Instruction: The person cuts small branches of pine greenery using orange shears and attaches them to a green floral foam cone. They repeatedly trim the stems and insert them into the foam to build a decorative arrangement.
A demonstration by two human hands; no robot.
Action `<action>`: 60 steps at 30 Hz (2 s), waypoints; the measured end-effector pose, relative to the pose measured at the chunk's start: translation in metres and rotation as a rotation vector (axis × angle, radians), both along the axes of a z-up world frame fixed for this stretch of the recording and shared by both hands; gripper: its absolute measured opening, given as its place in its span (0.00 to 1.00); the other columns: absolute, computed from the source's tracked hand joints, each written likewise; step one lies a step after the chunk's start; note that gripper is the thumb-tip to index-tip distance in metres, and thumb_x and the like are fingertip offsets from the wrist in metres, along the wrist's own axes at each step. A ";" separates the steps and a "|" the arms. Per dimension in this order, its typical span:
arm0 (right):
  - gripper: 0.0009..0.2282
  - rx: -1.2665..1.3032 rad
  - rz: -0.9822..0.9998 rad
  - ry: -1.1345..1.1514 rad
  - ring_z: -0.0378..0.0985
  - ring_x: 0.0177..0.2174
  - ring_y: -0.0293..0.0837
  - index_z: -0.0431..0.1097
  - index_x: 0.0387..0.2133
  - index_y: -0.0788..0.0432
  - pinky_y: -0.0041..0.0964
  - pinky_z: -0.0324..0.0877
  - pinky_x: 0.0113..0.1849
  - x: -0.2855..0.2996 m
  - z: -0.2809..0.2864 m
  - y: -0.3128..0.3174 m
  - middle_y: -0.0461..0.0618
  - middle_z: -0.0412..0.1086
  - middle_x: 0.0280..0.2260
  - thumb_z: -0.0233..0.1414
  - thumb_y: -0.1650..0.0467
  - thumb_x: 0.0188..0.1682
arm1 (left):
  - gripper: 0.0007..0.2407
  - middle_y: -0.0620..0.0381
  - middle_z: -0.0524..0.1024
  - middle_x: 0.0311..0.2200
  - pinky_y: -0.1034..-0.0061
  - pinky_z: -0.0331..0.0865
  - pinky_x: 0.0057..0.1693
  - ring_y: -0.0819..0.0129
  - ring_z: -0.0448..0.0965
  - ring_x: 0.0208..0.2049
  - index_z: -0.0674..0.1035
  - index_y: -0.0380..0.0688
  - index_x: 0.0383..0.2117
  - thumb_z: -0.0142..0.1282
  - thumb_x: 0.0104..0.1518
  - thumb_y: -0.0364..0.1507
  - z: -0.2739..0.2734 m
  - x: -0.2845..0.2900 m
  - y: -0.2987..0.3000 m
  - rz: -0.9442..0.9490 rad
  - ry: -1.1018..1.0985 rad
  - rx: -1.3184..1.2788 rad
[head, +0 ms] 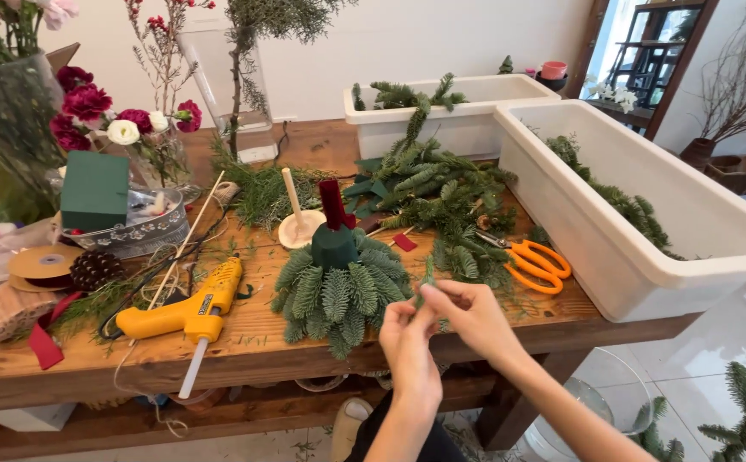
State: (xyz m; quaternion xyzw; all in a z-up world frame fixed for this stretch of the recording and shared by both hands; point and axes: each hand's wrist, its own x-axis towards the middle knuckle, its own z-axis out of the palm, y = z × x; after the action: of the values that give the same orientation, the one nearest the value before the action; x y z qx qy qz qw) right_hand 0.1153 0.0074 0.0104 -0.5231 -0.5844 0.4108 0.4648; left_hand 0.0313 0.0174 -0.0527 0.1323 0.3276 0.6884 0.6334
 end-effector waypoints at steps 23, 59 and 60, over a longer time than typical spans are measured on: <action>0.12 -0.033 0.219 -0.539 0.78 0.30 0.42 0.82 0.35 0.53 0.37 0.73 0.35 -0.025 0.008 0.119 0.46 0.79 0.25 0.61 0.62 0.40 | 0.08 0.58 0.75 0.32 0.86 0.66 0.40 0.76 0.71 0.35 0.71 0.45 0.33 0.50 0.54 0.15 0.092 -0.137 0.029 0.477 0.622 0.360; 0.08 0.125 0.203 -0.417 0.78 0.28 0.40 0.82 0.34 0.50 0.35 0.73 0.30 -0.030 -0.004 0.123 0.51 0.79 0.24 0.61 0.68 0.41 | 0.25 0.51 0.78 0.52 0.62 0.65 0.63 0.59 0.74 0.58 0.78 0.49 0.52 0.66 0.47 0.42 0.067 -0.149 0.097 -0.026 1.300 0.155; 0.08 0.126 0.207 -0.411 0.77 0.28 0.39 0.82 0.35 0.51 0.34 0.73 0.30 -0.031 -0.003 0.123 0.51 0.79 0.24 0.61 0.69 0.41 | 0.25 0.51 0.78 0.52 0.62 0.65 0.62 0.59 0.74 0.58 0.78 0.49 0.52 0.67 0.47 0.42 0.067 -0.149 0.097 -0.024 1.301 0.156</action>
State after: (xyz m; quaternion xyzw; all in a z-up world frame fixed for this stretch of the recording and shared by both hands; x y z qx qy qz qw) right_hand 0.0845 0.1301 0.0073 -0.5030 -0.7419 0.3036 0.3231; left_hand -0.1178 0.1144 0.0138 0.5710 0.5917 0.4823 0.3020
